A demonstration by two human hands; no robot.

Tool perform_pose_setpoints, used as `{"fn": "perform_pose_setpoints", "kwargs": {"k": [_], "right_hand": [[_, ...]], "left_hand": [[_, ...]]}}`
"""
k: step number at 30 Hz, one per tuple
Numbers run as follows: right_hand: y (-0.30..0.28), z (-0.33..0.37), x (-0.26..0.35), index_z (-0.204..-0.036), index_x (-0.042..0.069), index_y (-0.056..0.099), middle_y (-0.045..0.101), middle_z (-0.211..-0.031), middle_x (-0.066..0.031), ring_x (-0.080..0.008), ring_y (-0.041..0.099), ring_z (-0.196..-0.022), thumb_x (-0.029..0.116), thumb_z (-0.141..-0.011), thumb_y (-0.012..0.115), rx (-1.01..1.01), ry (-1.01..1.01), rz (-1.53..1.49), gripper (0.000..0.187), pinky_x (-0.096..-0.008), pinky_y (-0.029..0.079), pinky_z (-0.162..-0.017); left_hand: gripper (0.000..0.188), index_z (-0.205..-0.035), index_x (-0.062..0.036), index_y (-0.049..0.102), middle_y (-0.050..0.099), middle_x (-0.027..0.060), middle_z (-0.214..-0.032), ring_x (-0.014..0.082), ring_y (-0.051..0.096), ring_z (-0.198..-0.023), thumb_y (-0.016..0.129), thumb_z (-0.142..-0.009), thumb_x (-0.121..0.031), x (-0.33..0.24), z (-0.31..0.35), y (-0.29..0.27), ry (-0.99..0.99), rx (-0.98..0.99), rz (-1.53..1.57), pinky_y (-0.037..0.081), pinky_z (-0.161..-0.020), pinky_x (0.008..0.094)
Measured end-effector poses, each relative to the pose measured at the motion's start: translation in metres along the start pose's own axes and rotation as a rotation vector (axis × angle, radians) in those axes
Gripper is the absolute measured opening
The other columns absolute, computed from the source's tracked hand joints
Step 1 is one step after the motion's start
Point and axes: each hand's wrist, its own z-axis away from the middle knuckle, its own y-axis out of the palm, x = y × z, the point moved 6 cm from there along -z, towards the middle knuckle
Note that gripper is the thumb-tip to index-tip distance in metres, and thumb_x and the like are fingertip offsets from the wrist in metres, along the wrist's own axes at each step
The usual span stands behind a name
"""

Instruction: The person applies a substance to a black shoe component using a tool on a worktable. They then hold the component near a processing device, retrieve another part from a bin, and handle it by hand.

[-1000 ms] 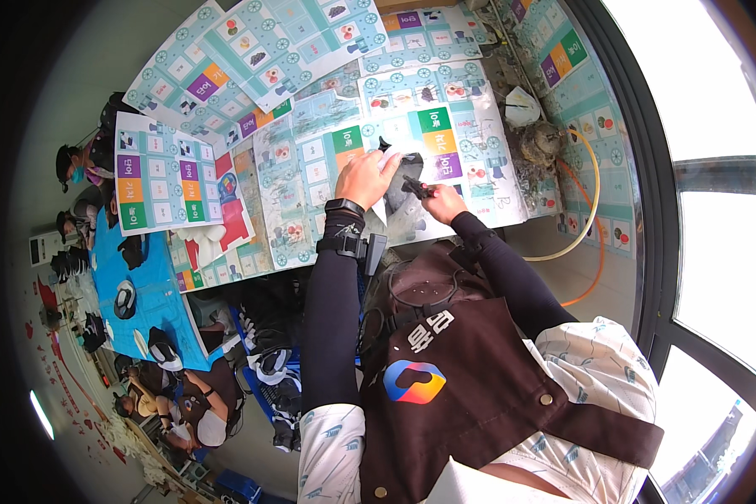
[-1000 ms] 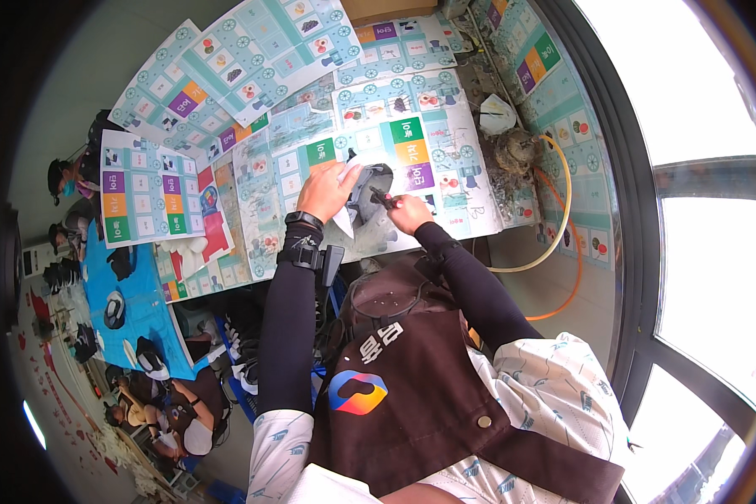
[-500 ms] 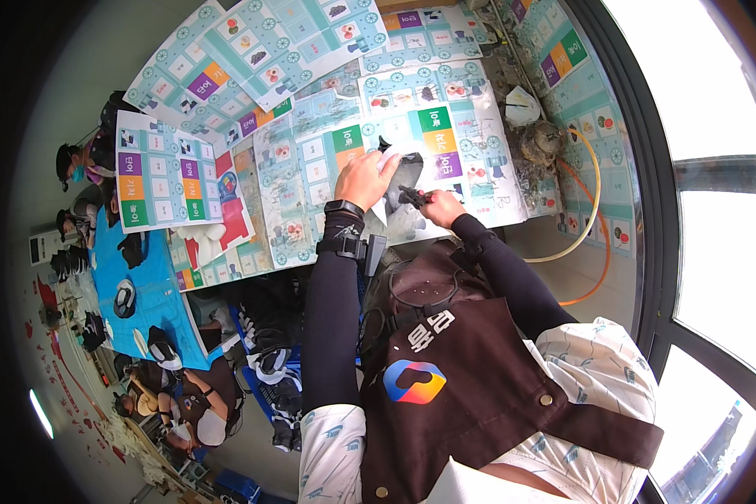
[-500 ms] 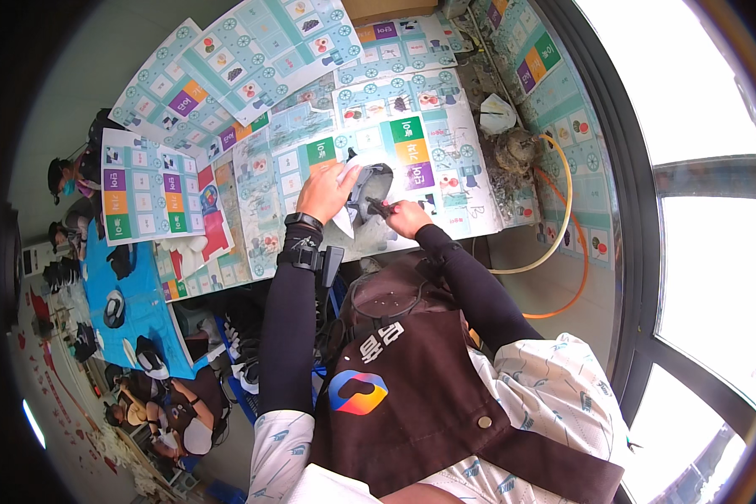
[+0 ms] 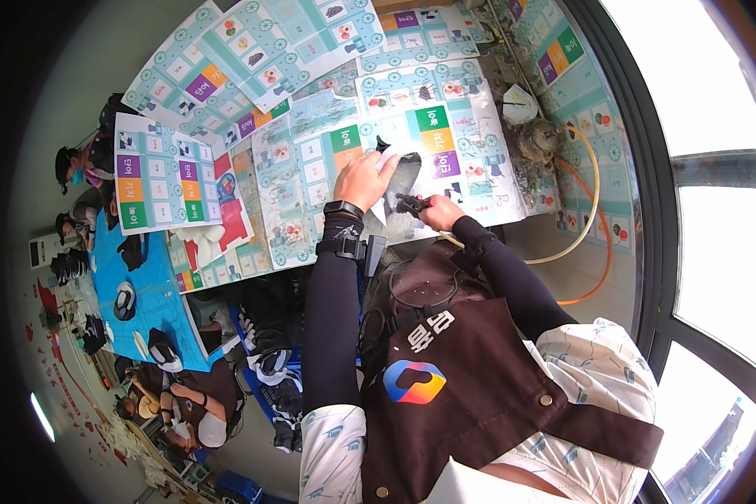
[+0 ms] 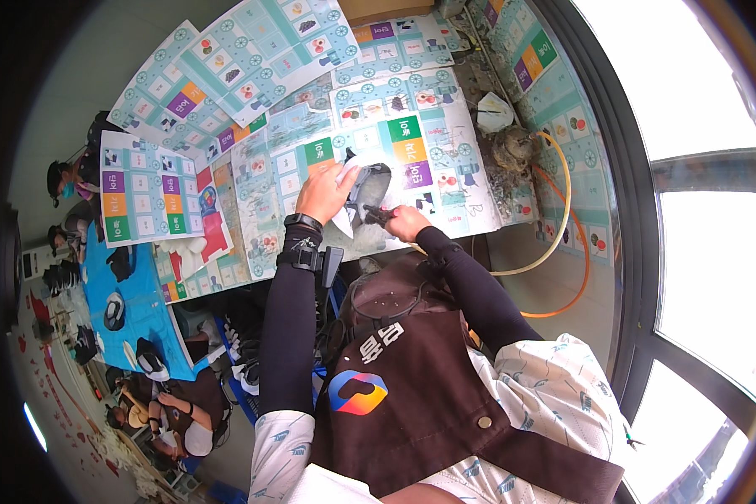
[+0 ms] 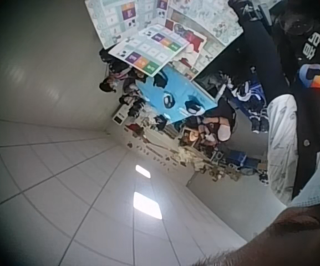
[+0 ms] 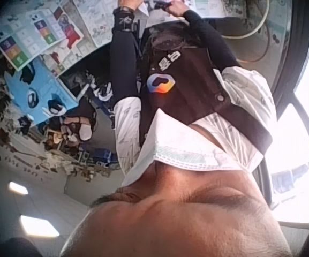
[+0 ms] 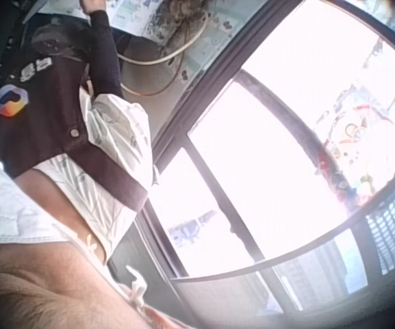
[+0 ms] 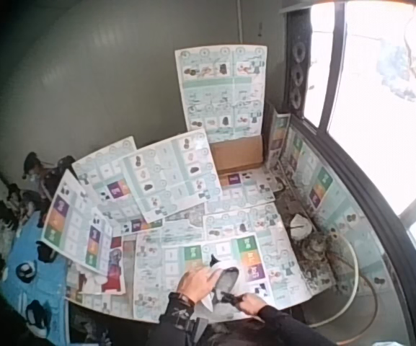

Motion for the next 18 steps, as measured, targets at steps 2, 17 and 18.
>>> {"fn": "perform_pose_setpoints", "kwargs": {"k": [2,17,18], "right_hand": [[0.008,-0.003,-0.006,-0.079,0.007,0.070,0.071,-0.083,-0.0167,-0.0372,0.072,-0.080,0.015,-0.082,0.065,0.038,-0.002,0.002,0.009,-0.0495,0.059,-0.069],[-0.032,0.005,-0.017,-0.100,-0.002,0.073,0.069,-0.100,-0.0331,-0.0501,0.066,-0.102,0.031,-0.090,0.055,-0.205,0.381,-0.208,0.039,-0.0544,0.052,-0.094],[-0.035,0.006,-0.015,-0.101,-0.002,0.074,0.070,-0.101,-0.0330,-0.0501,0.066,-0.102,0.030,-0.090,0.055,-0.233,0.359,-0.192,0.038,-0.0549,0.052,-0.094]], "left_hand": [[0.056,-0.102,-0.0009,0.072,0.072,0.0245,-0.099,0.0434,0.068,-0.097,0.055,-0.103,-0.055,0.000,0.000,0.000,0.002,-0.002,0.000,0.053,-0.084,0.0498],[0.056,-0.099,-0.0013,0.071,0.071,0.0245,-0.095,0.0446,0.067,-0.093,0.054,-0.103,-0.055,-0.002,0.003,-0.002,-0.010,-0.003,-0.001,0.053,-0.081,0.0511],[0.056,-0.098,-0.0013,0.071,0.071,0.0245,-0.095,0.0444,0.067,-0.093,0.054,-0.103,-0.055,-0.003,0.003,-0.003,-0.002,-0.017,0.004,0.053,-0.081,0.0512]]}}
